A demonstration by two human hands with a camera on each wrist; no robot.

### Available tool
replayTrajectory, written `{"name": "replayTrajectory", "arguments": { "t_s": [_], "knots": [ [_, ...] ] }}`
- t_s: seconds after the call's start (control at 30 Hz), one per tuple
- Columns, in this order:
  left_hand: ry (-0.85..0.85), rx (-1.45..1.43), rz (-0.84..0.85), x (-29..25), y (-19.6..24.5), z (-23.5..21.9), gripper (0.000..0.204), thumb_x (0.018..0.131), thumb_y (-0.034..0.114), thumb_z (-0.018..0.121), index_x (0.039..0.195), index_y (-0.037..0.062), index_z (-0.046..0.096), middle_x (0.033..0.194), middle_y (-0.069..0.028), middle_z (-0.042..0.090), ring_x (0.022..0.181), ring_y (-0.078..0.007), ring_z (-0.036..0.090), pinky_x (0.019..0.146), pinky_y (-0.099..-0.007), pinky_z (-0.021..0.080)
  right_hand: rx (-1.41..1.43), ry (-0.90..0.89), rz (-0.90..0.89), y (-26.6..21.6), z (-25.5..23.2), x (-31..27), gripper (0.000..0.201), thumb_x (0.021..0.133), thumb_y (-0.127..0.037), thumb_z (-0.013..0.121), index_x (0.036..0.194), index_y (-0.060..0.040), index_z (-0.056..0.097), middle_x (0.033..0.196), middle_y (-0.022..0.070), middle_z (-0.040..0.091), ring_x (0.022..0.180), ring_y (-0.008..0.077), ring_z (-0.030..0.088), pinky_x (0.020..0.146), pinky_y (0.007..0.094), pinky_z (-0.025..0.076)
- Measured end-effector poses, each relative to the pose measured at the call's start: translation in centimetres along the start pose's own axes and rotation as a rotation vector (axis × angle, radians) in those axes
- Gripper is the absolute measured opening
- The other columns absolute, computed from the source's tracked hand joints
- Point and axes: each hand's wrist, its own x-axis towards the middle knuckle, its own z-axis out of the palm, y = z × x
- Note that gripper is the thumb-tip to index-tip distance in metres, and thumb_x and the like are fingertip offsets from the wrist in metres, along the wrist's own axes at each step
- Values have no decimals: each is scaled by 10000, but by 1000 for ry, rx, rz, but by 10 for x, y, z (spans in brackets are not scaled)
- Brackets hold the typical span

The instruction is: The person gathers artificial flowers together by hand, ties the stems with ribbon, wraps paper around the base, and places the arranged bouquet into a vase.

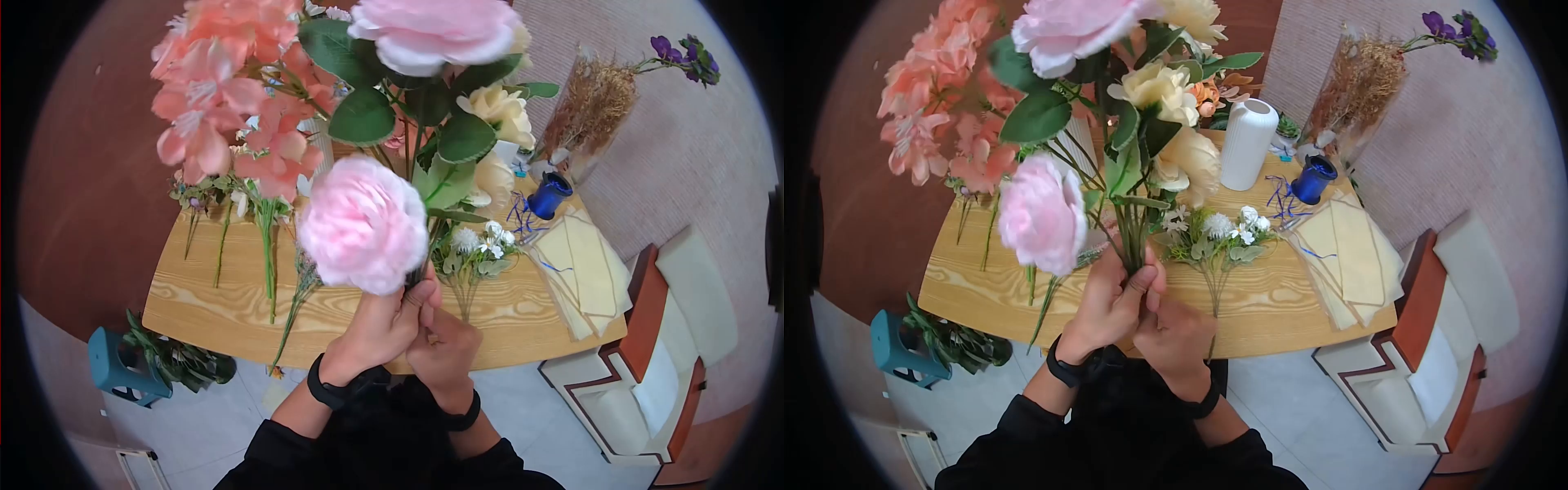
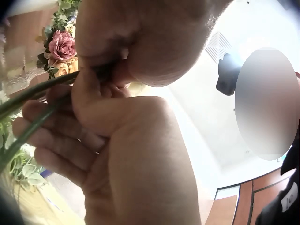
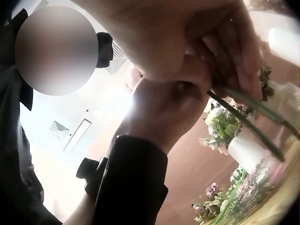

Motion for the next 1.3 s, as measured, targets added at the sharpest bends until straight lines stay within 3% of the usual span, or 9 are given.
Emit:
{"name": "replayTrajectory", "arguments": {
  "t_s": [0.07,0.17,0.3,0.37,0.5,0.77,0.87,1.03,1.3],
  "knots": [
    [12,-23,-4,0,-3,0,86,909,-13,428,965,36,384,731,-38,507,561,-75,473,519,-208,402,-101,21,-70,3,0,3,75,691,-28,665,643,-52,612,546,114,533,473,263,540,432,339,402],
    [19,-105,-13,3,-6,-1,84,915,-1,427,967,44,378,728,-35,496,542,-68,440,499,-201,372,-64,54,-47,-3,-2,3,14,741,9,643,747,13,631,643,141,588,563,152,588,517,261,435],
    [1,-164,-30,6,-9,-1,74,925,19,422,970,49,372,726,-27,479,530,-59,396,486,-191,337,94,138,-9,9,10,-10,81,743,-38,690,807,-2,654,743,106,650,661,194,641,585,253,477],
    [0,-150,-75,7,-7,-5,75,925,21,425,971,49,373,728,-26,478,536,-57,398,489,-189,335,583,161,302,6,17,-12,92,801,-50,667,870,8,648,828,73,667,801,137,636,699,239,479],
    [-4,-225,-148,7,-7,-7,45,928,33,430,970,33,413,736,-11,474,560,-48,400,496,-188,342,784,122,572,-2,15,-7,117,840,-63,635,926,16,644,834,25,641,814,91,591,704,220,456],
    [-45,-281,-112,8,-13,-19,78,924,21,433,1002,24,427,745,1,465,632,-43,421,563,-187,374,823,-475,760,44,6,-6,163,884,-126,585,938,17,640,751,-9,587,689,48,516,620,180,389],
    [-46,-338,-107,7,-9,-19,71,925,20,431,995,29,422,744,3,466,667,-40,439,597,-186,384,1310,-534,728,61,13,-9,173,905,-134,540,975,7,611,793,32,590,702,118,555,648,231,422],
    [-199,-304,-376,7,23,-28,65,924,50,443,981,56,414,751,11,467,594,-36,440,524,-188,394,1426,-692,710,57,11,-5,206,911,-154,511,1043,-6,567,883,95,586,772,233,582,678,322,454],
    [-198,-240,-228,10,18,-26,66,916,70,447,968,63,406,733,6,467,535,-46,423,468,-189,384,1407,-624,738,52,8,8,313,776,-118,641,1052,5,560,975,122,583,744,253,585,624,361,472]
  ]
}}
